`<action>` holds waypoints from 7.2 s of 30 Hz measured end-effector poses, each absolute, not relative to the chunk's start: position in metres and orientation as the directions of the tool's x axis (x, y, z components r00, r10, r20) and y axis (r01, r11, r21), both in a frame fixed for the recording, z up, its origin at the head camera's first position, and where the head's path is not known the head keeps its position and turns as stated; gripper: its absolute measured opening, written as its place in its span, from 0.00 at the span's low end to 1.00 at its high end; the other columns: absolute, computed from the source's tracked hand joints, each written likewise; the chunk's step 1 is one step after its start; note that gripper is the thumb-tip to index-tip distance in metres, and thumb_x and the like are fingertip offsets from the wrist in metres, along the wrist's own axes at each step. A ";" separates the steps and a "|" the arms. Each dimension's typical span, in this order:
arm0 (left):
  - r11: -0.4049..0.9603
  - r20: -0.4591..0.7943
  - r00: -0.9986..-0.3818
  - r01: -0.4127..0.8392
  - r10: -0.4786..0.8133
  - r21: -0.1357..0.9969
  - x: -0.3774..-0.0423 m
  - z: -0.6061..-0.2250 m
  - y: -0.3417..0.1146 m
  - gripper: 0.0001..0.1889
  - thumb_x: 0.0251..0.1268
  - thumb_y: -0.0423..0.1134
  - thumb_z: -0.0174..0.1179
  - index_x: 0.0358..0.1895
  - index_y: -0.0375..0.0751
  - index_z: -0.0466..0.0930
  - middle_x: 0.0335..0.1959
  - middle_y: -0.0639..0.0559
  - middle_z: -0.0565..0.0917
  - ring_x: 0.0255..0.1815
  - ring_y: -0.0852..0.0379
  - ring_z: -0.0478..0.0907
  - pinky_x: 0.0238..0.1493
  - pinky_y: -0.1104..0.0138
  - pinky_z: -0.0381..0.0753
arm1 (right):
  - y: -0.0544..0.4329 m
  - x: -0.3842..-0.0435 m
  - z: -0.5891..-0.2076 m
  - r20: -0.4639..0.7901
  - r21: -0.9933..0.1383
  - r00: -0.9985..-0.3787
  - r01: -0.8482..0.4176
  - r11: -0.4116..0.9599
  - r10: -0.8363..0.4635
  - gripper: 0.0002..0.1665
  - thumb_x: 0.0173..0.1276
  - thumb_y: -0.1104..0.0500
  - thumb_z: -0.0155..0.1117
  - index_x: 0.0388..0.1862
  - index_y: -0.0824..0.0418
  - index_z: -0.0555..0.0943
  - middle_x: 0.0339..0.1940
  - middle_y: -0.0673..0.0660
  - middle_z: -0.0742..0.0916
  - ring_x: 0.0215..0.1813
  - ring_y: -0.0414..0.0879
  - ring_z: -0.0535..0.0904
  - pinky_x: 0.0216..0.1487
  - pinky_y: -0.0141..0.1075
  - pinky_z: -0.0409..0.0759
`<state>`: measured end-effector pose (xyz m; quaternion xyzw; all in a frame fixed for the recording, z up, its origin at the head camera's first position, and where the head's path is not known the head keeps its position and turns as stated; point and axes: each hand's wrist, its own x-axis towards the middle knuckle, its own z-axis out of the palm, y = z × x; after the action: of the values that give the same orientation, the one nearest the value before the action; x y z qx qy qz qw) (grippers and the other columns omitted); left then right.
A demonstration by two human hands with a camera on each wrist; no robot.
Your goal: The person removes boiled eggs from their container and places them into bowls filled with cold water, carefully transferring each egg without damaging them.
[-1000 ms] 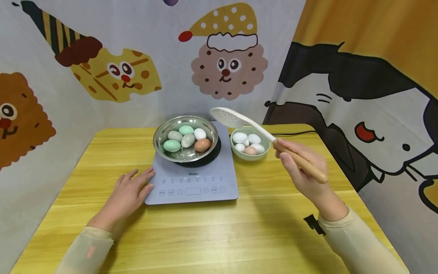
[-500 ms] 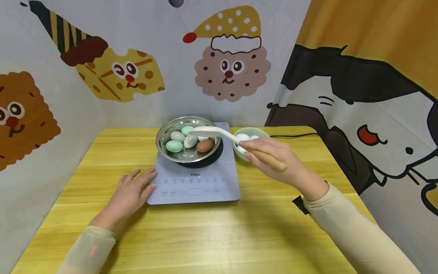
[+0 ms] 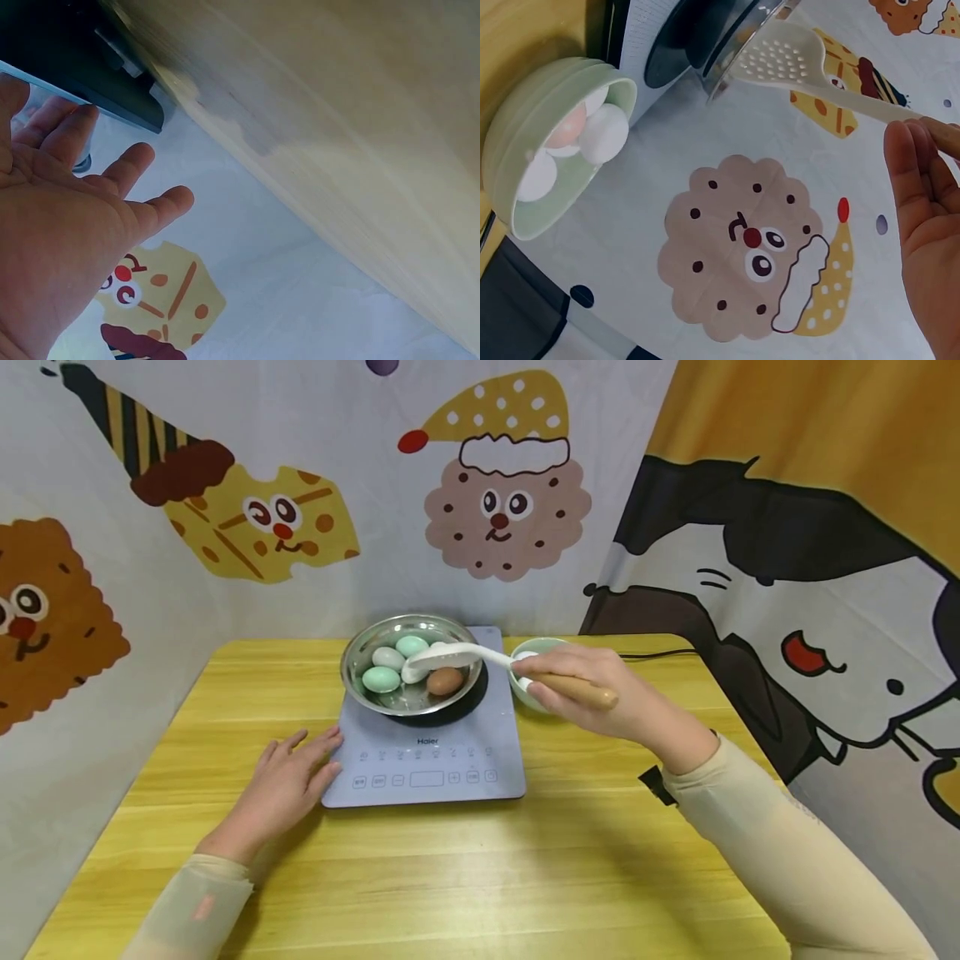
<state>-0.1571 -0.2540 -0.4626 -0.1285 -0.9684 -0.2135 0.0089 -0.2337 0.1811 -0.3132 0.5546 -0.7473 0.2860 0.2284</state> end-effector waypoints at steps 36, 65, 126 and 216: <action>0.871 0.044 -0.970 0.235 0.240 0.432 -0.159 -0.466 -0.254 0.28 0.85 0.46 0.56 0.80 0.40 0.70 0.84 0.43 0.68 0.81 0.20 0.58 0.79 0.24 0.48 | 0.173 -0.272 -0.392 0.083 -0.984 -0.936 -0.023 -0.176 -0.343 0.26 0.87 0.52 0.56 0.67 0.74 0.77 0.43 0.58 0.93 0.41 0.45 0.88 0.47 0.35 0.92; 0.873 0.064 -0.969 0.243 0.239 0.423 -0.157 -0.467 -0.252 0.27 0.85 0.46 0.57 0.79 0.40 0.72 0.83 0.44 0.70 0.80 0.20 0.61 0.78 0.24 0.49 | 0.188 -0.258 -0.365 -0.191 -0.897 -0.981 0.192 -0.397 -0.043 0.18 0.88 0.52 0.52 0.54 0.63 0.83 0.35 0.57 0.94 0.33 0.43 0.88 0.39 0.30 0.91; 0.876 0.059 -0.970 0.240 0.238 0.417 -0.155 -0.466 -0.252 0.27 0.85 0.47 0.56 0.80 0.41 0.71 0.83 0.44 0.70 0.79 0.20 0.62 0.78 0.23 0.50 | 0.260 -0.190 -0.398 0.786 0.111 -0.321 -0.768 0.630 -0.529 0.20 0.83 0.57 0.58 0.56 0.71 0.89 0.39 0.63 0.92 0.34 0.56 0.88 0.29 0.44 0.89; 0.879 0.090 -0.967 0.255 0.240 0.403 -0.155 -0.469 -0.252 0.27 0.85 0.46 0.57 0.79 0.40 0.72 0.82 0.43 0.71 0.80 0.20 0.60 0.78 0.23 0.49 | 0.134 -0.214 -0.393 0.059 -0.976 -0.992 -0.034 -0.214 -0.113 0.21 0.85 0.54 0.57 0.58 0.72 0.83 0.39 0.61 0.94 0.37 0.45 0.90 0.43 0.40 0.94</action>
<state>-0.1548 -0.2523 -0.4688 -0.1277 -0.9690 -0.2104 0.0188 -0.2142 0.1338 -0.3935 0.0585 -0.6265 0.7768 -0.0253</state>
